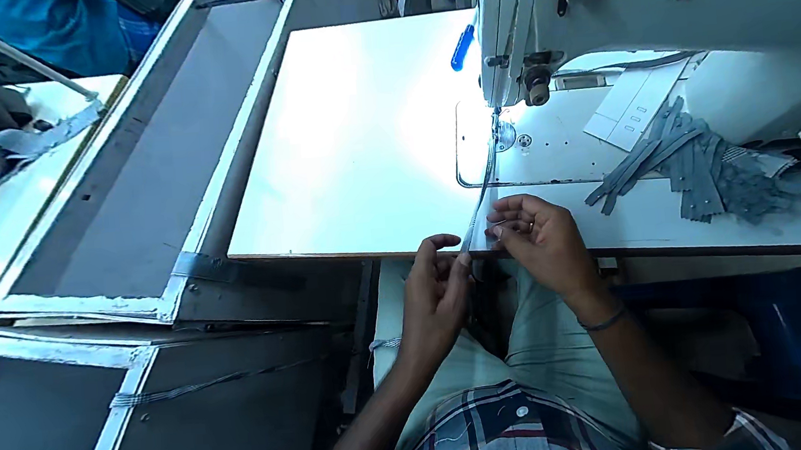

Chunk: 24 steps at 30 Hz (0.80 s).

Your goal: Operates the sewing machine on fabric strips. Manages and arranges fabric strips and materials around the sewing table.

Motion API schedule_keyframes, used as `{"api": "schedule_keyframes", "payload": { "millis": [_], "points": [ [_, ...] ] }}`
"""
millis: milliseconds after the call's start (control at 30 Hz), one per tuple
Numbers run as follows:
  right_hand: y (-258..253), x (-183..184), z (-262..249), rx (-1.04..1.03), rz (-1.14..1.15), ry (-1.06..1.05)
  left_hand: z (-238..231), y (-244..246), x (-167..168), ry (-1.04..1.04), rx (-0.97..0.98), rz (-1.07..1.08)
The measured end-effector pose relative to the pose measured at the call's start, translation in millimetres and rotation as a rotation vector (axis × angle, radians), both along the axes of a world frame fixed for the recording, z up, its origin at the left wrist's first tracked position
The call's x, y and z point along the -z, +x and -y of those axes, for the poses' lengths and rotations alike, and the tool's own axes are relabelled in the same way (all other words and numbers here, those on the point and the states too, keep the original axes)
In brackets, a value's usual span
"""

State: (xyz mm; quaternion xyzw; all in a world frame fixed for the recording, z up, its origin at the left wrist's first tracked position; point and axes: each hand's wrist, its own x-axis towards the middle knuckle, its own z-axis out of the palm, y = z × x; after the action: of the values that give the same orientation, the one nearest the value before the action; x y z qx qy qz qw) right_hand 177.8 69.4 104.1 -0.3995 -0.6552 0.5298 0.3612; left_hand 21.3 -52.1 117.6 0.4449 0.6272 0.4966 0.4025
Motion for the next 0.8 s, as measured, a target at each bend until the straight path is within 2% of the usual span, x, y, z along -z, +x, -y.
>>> {"api": "schedule_keyframes", "payload": {
  "millis": [67, 100, 200, 267, 333, 433, 500, 567, 633, 667, 700, 800],
  "points": [
    [-1, 3, 7, 0.015, 0.018, 0.073, 14, -5, 3, 0.052, -0.041, -0.190],
    [-1, 3, 11, 0.022, 0.038, 0.118, 19, -9, 3, 0.065, -0.057, -0.216],
    [-1, 1, 27, 0.008, 0.150, 0.348, 35, -17, -1, 0.053, -0.080, -0.132],
    [-5, 9, 35, 0.005, 0.238, 0.580, 43, -20, -7, -0.010, -0.072, 0.132],
    [-11, 16, 43, 0.013, 0.315, 0.774, 46, -22, -13, -0.155, -0.034, 0.505],
    [-21, 23, 49, 0.071, 0.286, 0.960, 44, -23, -11, -0.336, 0.108, 0.971],
    [-23, 26, 45, 0.106, 0.246, 1.042, 43, -20, -4, -0.352, 0.246, 1.189],
    [-18, 23, 40, 0.077, 0.228, 1.069, 42, -17, 0, -0.351, 0.352, 1.288],
    [-11, 22, 36, 0.024, 0.219, 1.087, 42, -15, 1, -0.344, 0.409, 1.148],
    [-6, 22, 36, -0.009, 0.220, 1.095, 43, -15, 1, -0.318, 0.405, 0.933],
    [-2, 25, 35, -0.046, 0.225, 1.104, 42, -17, 3, -0.251, 0.376, 0.632],
    [12, 38, 35, -0.098, 0.279, 1.123, 26, -26, 14, 0.156, 0.165, -0.451]
  ]
}}
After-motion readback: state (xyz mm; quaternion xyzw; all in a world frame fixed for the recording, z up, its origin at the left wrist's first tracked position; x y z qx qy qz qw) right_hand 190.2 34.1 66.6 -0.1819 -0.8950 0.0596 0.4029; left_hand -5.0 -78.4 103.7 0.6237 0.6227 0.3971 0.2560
